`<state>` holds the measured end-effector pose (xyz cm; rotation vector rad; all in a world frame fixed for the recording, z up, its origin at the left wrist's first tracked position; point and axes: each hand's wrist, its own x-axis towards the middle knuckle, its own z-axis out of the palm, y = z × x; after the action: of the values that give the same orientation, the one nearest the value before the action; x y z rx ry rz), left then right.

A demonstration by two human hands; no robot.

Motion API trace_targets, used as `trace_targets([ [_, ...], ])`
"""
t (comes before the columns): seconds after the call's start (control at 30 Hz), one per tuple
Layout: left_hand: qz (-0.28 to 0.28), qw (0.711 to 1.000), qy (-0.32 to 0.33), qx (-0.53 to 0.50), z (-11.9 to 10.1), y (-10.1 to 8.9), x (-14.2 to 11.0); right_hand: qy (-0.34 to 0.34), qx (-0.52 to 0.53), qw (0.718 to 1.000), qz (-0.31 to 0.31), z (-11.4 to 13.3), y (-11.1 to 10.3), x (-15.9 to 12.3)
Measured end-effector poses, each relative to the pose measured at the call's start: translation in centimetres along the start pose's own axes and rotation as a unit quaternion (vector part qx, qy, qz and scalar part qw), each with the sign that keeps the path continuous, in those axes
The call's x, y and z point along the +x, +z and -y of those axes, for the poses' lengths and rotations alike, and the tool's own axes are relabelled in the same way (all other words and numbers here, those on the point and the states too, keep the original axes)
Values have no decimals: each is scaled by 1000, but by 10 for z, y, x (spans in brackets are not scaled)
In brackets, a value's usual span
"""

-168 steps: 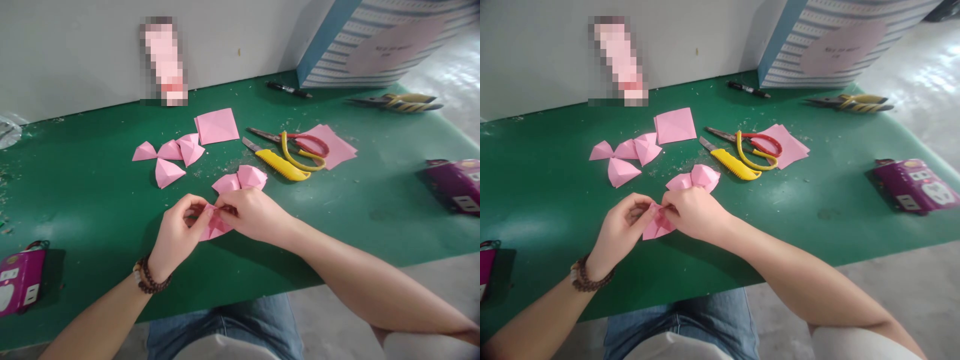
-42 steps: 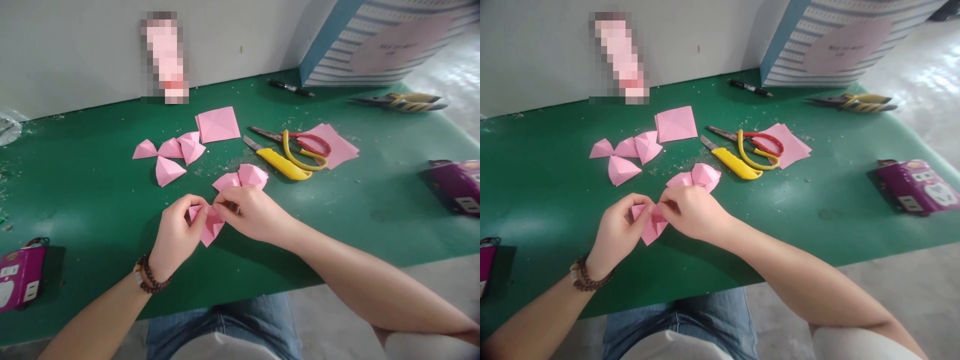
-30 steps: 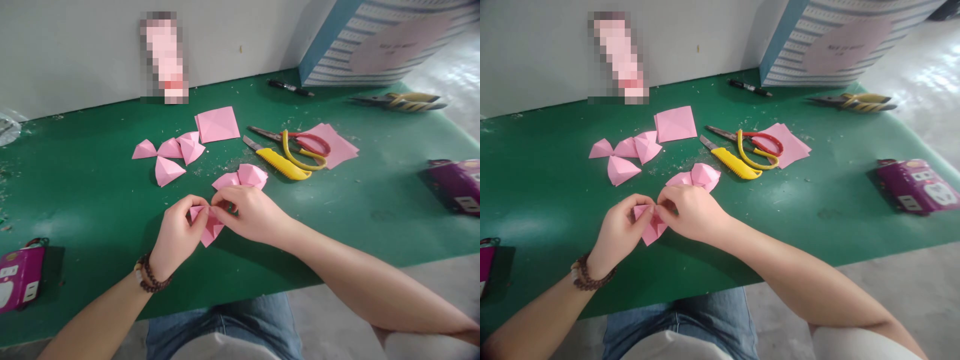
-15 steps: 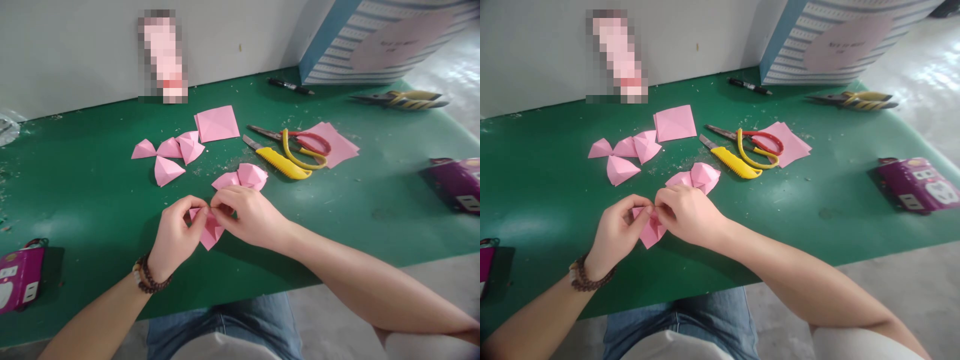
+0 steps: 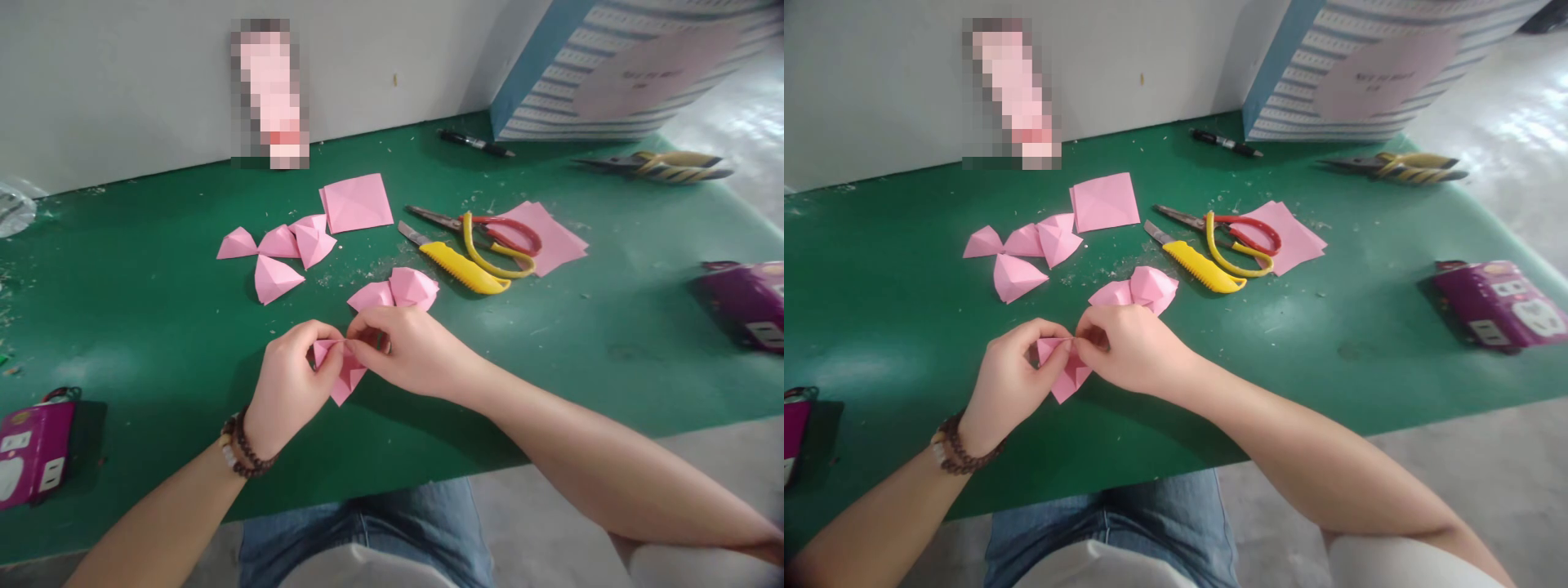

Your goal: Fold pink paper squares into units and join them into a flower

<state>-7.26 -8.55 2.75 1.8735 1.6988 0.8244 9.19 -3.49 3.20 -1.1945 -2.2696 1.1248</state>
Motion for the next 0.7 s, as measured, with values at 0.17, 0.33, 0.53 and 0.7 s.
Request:
trace_targets([
  [0.17, 4, 999, -17, -31, 0, 0, 1, 4, 12, 1000, -7, 0, -2, 0],
  [0.33, 44, 985, -77, -150, 3, -7, 3, -9, 35, 998, -61, -4, -4, 1],
  [0.53, 82, 992, -67, -68, 7, -11, 1, -11, 21, 993, -112, -4, -5, 1],
  [0.7, 70, 997, -28, 7, 6, -7, 1, -9, -13, 996, -90, -4, -5, 1],
])
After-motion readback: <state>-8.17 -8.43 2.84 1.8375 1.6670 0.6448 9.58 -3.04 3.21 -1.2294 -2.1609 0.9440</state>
